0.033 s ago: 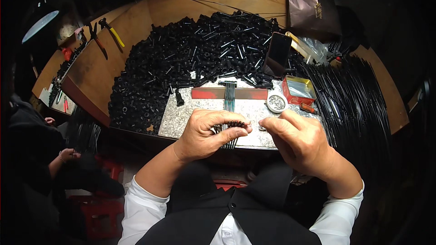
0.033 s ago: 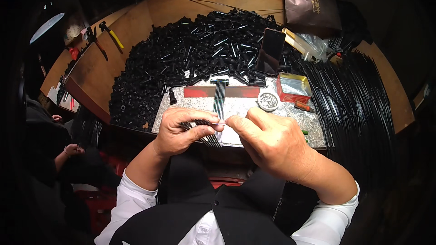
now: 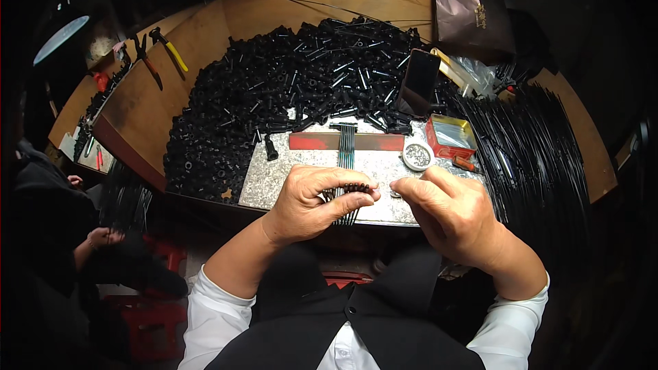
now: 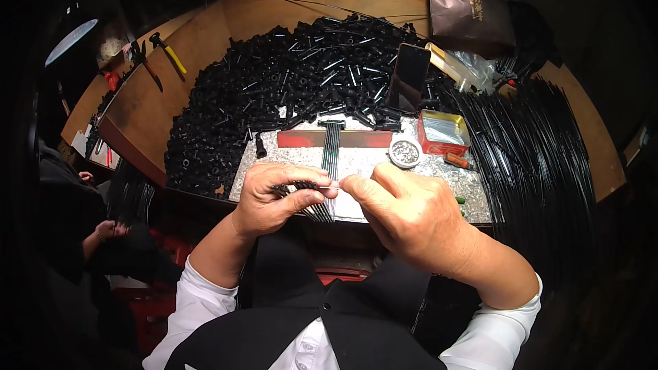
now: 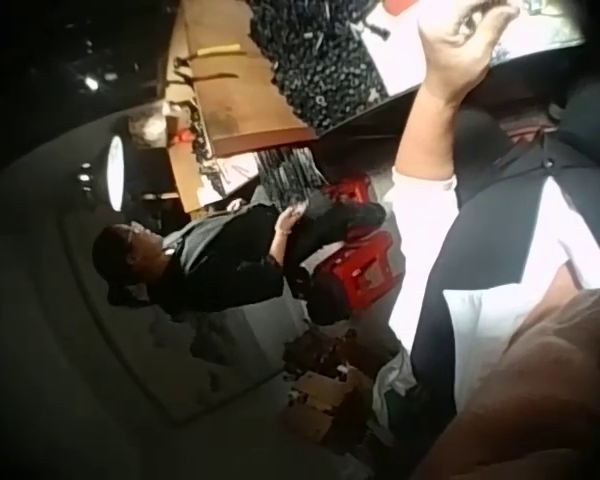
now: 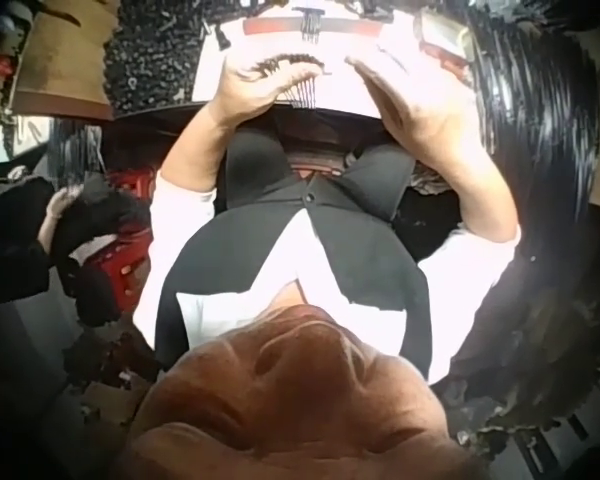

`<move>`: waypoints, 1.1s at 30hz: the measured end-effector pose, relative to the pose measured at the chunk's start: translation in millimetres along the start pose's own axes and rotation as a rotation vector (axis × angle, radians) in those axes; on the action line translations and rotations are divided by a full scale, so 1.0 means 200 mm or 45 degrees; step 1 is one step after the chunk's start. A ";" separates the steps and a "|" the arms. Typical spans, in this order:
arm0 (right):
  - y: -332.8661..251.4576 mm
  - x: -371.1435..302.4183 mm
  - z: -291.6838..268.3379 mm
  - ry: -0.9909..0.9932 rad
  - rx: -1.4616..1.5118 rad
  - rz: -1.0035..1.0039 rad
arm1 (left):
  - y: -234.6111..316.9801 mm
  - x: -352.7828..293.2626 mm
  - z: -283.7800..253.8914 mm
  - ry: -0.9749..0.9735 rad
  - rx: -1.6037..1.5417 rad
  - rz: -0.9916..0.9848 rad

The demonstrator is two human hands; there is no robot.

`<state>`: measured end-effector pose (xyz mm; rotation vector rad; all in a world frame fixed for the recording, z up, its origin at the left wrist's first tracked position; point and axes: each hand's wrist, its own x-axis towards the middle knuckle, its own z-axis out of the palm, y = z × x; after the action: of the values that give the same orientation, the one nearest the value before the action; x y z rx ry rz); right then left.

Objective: The person is bundling several black wires together, inserting them into connectors, and using pliers to crimp or secure the assembly at a manufacturing workbench.

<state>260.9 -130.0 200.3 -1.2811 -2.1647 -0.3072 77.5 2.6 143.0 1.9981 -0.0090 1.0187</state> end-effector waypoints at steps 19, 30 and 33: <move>-0.01 0.00 -0.01 0.026 -0.107 -0.012 | 0.02 0.01 -0.01 -0.032 0.174 0.087; -0.01 0.00 0.01 0.052 -0.085 -0.027 | 0.02 0.00 -0.01 -0.017 0.165 0.118; -0.01 0.00 0.00 0.057 -0.072 -0.030 | 0.02 0.00 -0.01 -0.026 0.182 0.133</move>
<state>258.1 -131.1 199.8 -1.2684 -2.1482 -0.4062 74.1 2.1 146.7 2.1566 -0.0535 1.0913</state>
